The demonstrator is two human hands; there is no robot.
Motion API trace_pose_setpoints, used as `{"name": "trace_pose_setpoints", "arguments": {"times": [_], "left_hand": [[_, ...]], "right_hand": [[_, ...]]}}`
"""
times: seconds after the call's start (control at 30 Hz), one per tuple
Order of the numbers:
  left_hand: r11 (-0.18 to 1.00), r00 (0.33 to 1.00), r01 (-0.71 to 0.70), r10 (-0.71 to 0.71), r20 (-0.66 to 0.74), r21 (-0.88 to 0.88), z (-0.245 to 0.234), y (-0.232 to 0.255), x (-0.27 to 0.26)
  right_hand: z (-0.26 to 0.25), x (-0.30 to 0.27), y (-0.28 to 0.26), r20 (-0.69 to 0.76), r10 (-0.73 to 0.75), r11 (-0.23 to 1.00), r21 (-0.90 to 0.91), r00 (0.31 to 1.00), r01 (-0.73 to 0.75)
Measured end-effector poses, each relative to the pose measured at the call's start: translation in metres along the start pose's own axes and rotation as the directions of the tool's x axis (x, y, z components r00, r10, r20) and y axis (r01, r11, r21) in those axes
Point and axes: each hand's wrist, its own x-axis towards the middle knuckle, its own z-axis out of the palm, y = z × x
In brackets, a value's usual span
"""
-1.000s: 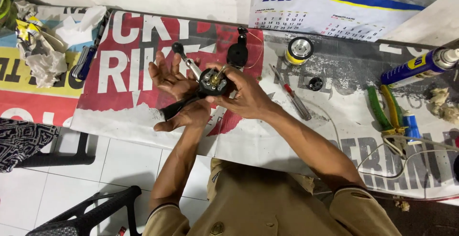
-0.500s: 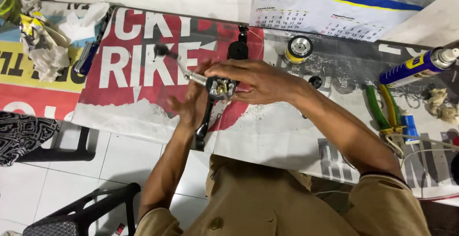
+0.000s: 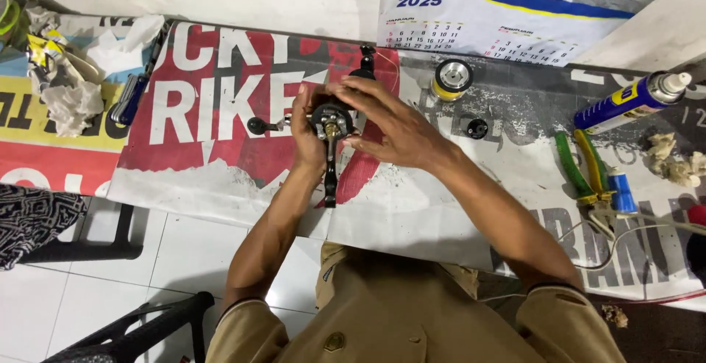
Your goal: The person disassembles a fishing reel by removing the side plate and spool. They then use a screwdriver to adjust internal components and apply lubricant from a spray can to the mechanism before reassembling the parts.
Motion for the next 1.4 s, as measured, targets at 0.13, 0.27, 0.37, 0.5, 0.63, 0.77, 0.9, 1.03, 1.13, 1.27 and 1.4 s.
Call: {"name": "trace_pose_setpoints", "arguments": {"times": [0.13, 0.27, 0.37, 0.5, 0.63, 0.77, 0.9, 1.03, 1.13, 1.27, 1.4], "left_hand": [[0.997, 0.997, -0.062, 0.059, 0.051, 0.047, -0.007, -0.011, 0.029], [0.995, 0.997, -0.058, 0.053, -0.063, -0.08, -0.019, -0.018, 0.057], [0.983, 0.996, -0.064, 0.052, -0.076, -0.173, -0.018, -0.017, 0.062], [0.971, 0.996, 0.0, -0.021, -0.084, -0.238, -0.023, -0.012, 0.06], [0.977, 0.991, 0.041, -0.067, -0.12, -0.209, -0.035, -0.012, 0.059], [0.981, 0.992, 0.004, -0.029, -0.126, -0.194, -0.029, -0.011, 0.059], [0.984, 0.989, -0.024, -0.003, -0.149, -0.176, -0.021, -0.014, 0.054], [0.991, 0.99, -0.019, 0.0, -0.139, -0.132, -0.018, -0.01, 0.048], [0.987, 0.994, -0.023, 0.005, -0.109, -0.159, -0.019, -0.01, 0.047], [0.988, 0.997, -0.06, 0.053, -0.049, -0.144, -0.028, -0.016, 0.051], [0.982, 0.996, -0.081, 0.074, -0.045, -0.172, -0.042, -0.023, 0.06]], "right_hand": [[0.003, -0.018, 0.002, -0.105, 0.052, 0.995, -0.078, 0.993, -0.06], [0.021, -0.054, 0.005, -0.151, 0.109, 0.992, -0.048, 0.982, -0.118], [0.036, -0.071, -0.007, -0.172, 0.134, 0.989, -0.035, 0.976, -0.142], [0.037, -0.085, -0.017, -0.238, 0.168, 0.985, -0.007, 0.956, -0.175], [0.021, -0.093, -0.004, -0.219, 0.209, 0.976, -0.008, 0.953, -0.216], [0.008, -0.065, -0.009, -0.274, 0.194, 0.966, -0.114, 0.942, -0.232], [0.015, -0.036, -0.014, -0.298, 0.083, 0.986, -0.111, 0.951, -0.121], [0.033, -0.014, 0.0, -0.313, 0.059, 0.986, -0.132, 0.948, -0.105], [0.039, 0.008, 0.001, -0.32, 0.078, 0.995, -0.041, 0.944, -0.096], [0.052, 0.017, 0.001, -0.315, 0.154, 0.986, 0.117, 0.936, -0.123], [0.063, 0.014, 0.005, -0.291, 0.17, 0.983, 0.113, 0.942, -0.142]]}}
